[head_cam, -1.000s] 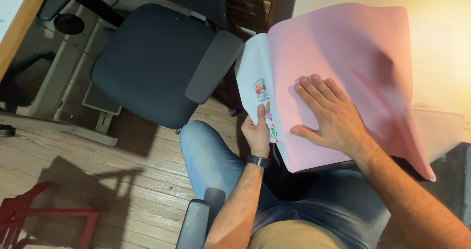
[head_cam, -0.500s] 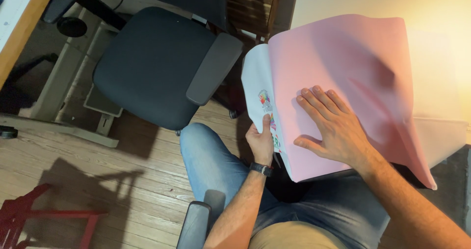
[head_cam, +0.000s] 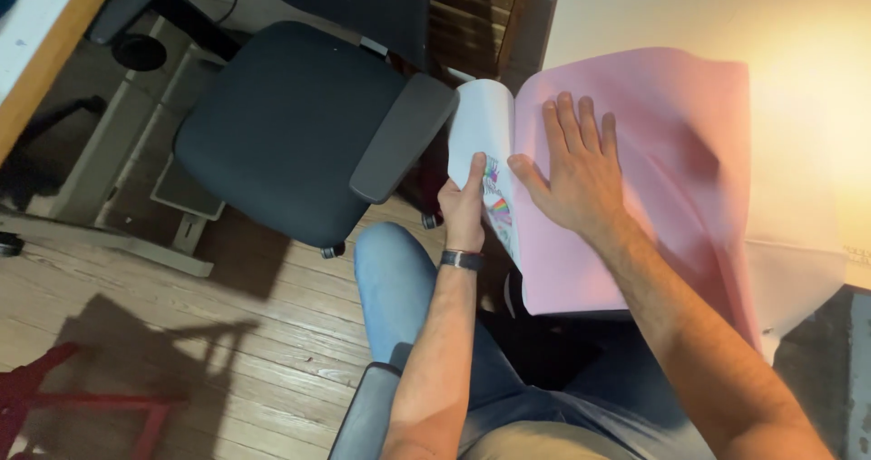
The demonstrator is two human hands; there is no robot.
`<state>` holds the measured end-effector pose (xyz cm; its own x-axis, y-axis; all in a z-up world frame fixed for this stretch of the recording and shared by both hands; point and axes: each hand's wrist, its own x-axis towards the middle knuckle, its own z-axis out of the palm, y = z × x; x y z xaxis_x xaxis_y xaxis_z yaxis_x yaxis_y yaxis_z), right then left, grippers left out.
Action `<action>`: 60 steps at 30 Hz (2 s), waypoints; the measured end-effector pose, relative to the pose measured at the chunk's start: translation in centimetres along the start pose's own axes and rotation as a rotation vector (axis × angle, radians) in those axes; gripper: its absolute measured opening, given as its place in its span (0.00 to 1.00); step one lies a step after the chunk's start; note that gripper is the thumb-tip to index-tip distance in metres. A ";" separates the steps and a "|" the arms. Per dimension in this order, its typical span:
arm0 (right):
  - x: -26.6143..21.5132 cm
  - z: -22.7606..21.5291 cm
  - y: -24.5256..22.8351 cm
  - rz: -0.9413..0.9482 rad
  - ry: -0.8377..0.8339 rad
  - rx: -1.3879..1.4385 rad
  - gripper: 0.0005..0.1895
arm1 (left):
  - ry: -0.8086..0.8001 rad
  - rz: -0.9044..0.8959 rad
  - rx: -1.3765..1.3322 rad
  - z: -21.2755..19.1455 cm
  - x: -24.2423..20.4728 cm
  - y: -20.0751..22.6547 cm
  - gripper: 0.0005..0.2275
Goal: Aligning and smoothing fabric pieces at a sewing station.
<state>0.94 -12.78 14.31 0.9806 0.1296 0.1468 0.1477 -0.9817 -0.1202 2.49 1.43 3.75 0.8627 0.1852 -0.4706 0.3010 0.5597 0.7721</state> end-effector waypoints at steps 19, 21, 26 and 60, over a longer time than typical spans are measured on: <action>-2.8 0.5 1.1 -0.124 0.142 -0.037 0.46 | 0.193 0.074 0.071 -1.8 -4.5 -1.9 0.10; -3.3 0.5 1.0 -0.122 0.143 -0.045 0.46 | 0.175 0.079 0.080 -2.1 -4.8 -1.7 0.10; -4.5 0.5 1.1 -0.104 0.130 -0.031 0.46 | 0.144 0.088 0.103 -2.7 -4.9 -2.8 0.09; -5.7 -0.7 0.3 -0.028 0.221 0.014 0.34 | 0.037 0.139 0.073 -6.1 -3.6 -5.3 0.12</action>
<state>-4.76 -13.88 14.15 0.9245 0.1216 0.3612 0.1778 -0.9759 -0.1267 -4.65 2.74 -1.25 0.8830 0.2873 -0.3713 0.2093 0.4670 0.8591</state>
